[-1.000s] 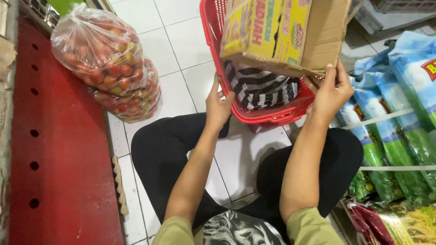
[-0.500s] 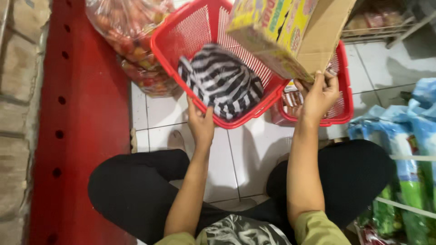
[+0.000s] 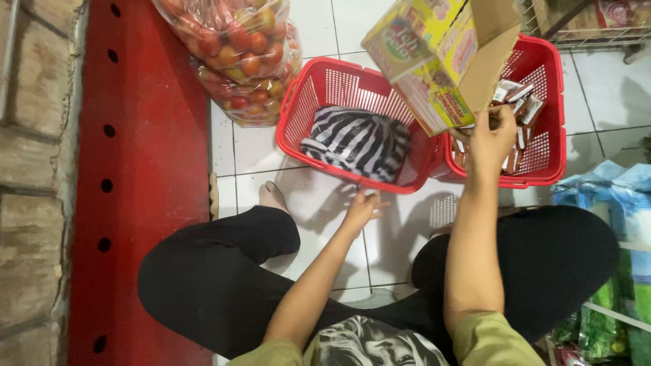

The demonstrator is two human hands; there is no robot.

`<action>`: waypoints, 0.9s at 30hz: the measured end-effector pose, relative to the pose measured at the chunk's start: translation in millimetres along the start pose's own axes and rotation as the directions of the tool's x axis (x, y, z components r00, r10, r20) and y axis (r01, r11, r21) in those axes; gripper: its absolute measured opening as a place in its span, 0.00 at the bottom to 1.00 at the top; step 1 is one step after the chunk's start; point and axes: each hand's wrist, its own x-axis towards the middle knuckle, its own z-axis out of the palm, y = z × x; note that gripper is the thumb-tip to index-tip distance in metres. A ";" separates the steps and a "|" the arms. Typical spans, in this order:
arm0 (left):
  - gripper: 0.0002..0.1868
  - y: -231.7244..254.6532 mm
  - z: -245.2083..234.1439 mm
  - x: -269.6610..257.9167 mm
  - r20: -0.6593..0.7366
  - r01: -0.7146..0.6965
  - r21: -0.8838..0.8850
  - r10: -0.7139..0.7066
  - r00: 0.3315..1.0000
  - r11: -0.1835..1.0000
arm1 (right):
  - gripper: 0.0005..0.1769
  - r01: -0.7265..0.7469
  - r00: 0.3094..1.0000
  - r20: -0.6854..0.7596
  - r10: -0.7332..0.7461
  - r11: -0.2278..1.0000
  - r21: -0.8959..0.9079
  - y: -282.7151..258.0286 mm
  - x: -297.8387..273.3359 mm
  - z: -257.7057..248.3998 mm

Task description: The person picks up small packets from baskets and shelves, places them into boxes, and rearranges the packets inside the boxes by hand.

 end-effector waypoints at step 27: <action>0.29 177.2 -142.7 52.3 -0.841 0.336 0.387 0.180 0.510 0.859 | 0.37 0.007 0.887 0.261 0.382 0.553 -0.833 18.9 -2.2 49.1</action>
